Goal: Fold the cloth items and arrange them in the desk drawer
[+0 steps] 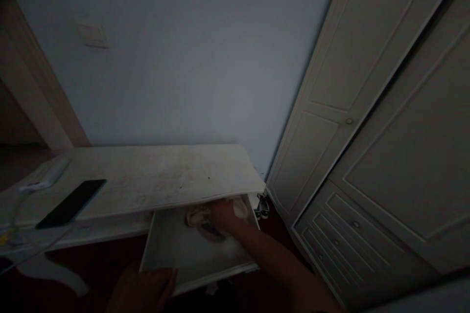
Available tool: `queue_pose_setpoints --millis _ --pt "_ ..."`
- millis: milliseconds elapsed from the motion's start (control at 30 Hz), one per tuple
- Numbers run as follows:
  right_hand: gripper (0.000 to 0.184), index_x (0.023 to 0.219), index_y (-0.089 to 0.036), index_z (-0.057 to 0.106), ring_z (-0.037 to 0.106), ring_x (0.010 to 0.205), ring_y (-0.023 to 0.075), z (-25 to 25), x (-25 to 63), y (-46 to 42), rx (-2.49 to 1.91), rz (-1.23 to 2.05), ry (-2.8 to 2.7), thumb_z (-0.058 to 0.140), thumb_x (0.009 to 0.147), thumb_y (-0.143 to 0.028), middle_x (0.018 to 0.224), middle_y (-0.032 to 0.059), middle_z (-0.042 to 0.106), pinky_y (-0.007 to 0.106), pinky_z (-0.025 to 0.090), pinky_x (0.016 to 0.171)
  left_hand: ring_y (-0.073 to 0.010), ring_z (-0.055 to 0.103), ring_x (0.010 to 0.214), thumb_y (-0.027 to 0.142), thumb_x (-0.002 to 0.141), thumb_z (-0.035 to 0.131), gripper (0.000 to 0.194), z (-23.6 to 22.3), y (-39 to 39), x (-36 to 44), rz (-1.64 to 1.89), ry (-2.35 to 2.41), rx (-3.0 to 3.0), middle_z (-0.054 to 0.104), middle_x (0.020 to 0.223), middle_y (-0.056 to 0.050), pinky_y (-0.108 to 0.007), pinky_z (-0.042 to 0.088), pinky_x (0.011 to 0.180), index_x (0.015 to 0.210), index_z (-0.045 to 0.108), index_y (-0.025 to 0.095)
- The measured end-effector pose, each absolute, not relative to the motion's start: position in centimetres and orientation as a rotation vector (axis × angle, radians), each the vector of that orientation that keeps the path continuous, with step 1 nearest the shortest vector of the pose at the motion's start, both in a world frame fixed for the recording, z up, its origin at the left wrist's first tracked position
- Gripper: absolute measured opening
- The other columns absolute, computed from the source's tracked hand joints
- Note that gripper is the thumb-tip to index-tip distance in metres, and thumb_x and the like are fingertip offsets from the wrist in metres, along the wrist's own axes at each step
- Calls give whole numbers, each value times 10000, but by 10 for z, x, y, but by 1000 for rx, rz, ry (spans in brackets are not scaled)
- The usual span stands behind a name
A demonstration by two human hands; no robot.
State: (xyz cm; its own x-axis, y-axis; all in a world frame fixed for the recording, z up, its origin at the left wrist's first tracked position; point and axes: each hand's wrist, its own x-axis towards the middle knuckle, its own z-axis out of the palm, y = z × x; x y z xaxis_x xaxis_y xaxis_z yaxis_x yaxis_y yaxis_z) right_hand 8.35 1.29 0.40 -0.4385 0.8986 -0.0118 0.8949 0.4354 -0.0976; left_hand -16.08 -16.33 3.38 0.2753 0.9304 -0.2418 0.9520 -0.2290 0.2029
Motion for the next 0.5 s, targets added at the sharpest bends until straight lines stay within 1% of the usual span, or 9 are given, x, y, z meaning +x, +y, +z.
queue_pose_setpoints --millis 67,167,233,300,333,400,500 --pt "609 1543 -233 541 552 1373 445 -2 51 19 -1625 110 -2587 629 974 -431 1541 219 569 695 439 1084 -227 782 986 369 1069 384 428 33 -162 -158 -119 1701 2228 846 1063 -23 -332 515 911 1025 809 351" --pt "608 1529 -231 545 582 1349 403 -12 -2 14 -1490 109 -2620 620 972 -464 1524 189 592 608 475 1093 -217 786 946 363 1060 419 396 29 -161 -162 -117 1697 2208 847 1033 -27 -309 523 867 1013 812 353" --pt "630 1501 -241 562 552 1377 403 -17 -29 5 -1343 101 -2676 662 936 -502 1532 169 587 620 458 1112 -215 784 911 374 1050 443 367 25 -162 -165 -79 1692 2219 845 997 -15 -314 522 862 998 806 367" --pt "583 1459 -210 577 530 1387 406 -21 -44 -6 -1205 41 -2719 655 945 -473 1501 178 604 680 436 1111 -218 781 915 371 1045 450 357 19 -162 -167 -57 1699 2236 843 998 -5 -329 516 881 983 802 374" --pt "543 1430 -190 585 536 1374 401 -22 -46 -10 -1145 9 -2738 644 958 -452 1465 186 624 698 445 1091 -221 781 930 370 1047 446 362 16 -162 -167 -45 1706 2246 844 1006 -4 -340 511 901 979 802 374" --pt "474 1367 -164 596 575 1313 380 -24 -42 -18 -1034 -27 -2785 636 977 -431 1369 190 671 688 498 1030 -231 782 970 375 1059 428 384 12 -163 -166 -12 1733 2262 845 1029 -11 -364 502 943 993 805 369" --pt "421 1333 -179 581 609 1252 348 -26 -27 -31 -836 -17 -2894 644 994 -421 1302 158 701 651 549 968 -251 787 987 411 1088 361 451 14 -165 -163 39 1780 2283 844 1052 -27 -394 510 951 1036 805 353"
